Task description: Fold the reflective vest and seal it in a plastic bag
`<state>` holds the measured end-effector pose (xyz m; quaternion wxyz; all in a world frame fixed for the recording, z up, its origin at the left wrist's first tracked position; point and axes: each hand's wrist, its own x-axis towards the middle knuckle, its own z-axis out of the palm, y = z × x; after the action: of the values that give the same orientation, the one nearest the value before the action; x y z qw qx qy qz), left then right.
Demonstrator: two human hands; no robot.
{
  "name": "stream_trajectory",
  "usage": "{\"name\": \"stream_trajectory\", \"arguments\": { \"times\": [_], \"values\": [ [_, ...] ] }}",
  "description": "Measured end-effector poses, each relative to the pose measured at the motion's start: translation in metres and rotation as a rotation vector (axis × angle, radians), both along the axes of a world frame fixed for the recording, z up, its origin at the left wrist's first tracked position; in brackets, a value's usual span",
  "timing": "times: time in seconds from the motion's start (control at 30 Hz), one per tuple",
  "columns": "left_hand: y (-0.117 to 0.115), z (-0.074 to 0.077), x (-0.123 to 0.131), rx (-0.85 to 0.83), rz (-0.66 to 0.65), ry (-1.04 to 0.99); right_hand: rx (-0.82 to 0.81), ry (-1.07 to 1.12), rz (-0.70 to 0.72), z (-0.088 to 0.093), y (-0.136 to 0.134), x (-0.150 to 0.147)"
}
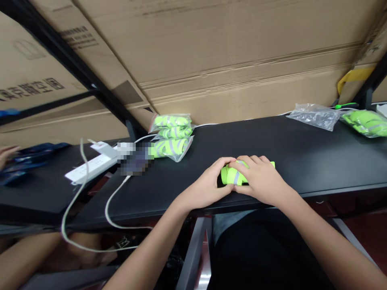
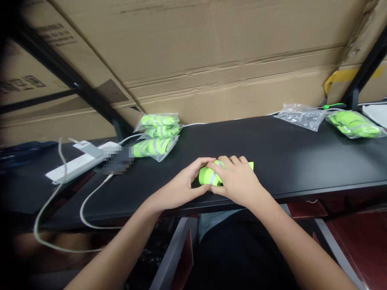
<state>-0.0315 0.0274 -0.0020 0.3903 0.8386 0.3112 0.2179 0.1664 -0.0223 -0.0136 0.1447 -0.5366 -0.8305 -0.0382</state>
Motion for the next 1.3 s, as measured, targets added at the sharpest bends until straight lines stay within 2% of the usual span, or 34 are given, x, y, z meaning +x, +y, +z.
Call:
{"name": "stream_trajectory", "arguments": {
  "times": [0.17,0.3,0.43,0.57,0.77,0.87,1.0,1.07,1.3],
  "values": [
    [-0.003,0.004,-0.009,0.198,-0.053,0.041,0.0,-0.015,0.076,0.005,-0.011,0.007],
    [-0.022,-0.008,-0.008,0.405,-0.15,0.033,-0.018,0.122,0.16,0.006,-0.04,0.013],
    [-0.044,-0.024,-0.004,0.756,-0.1,-0.012,0.064,0.135,0.165,-0.005,-0.06,0.017],
    [-0.049,-0.028,0.001,0.903,-0.062,-0.029,0.195,0.093,0.165,-0.019,-0.054,0.023],
    [-0.042,-0.011,0.018,1.059,-0.101,0.141,0.333,0.223,0.191,-0.019,-0.036,0.033],
    [-0.034,-0.007,0.026,0.99,-0.104,0.189,0.373,0.224,0.175,-0.014,-0.031,0.036],
    [-0.016,-0.009,0.029,0.766,-0.135,0.206,0.438,0.146,0.136,-0.01,-0.024,0.038],
    [-0.008,-0.008,0.031,0.679,-0.147,0.208,0.408,0.126,0.092,-0.007,-0.021,0.039],
    [0.009,0.002,0.045,0.222,0.06,0.164,0.14,-0.001,-0.298,0.012,0.0,0.025]
  ]
}}
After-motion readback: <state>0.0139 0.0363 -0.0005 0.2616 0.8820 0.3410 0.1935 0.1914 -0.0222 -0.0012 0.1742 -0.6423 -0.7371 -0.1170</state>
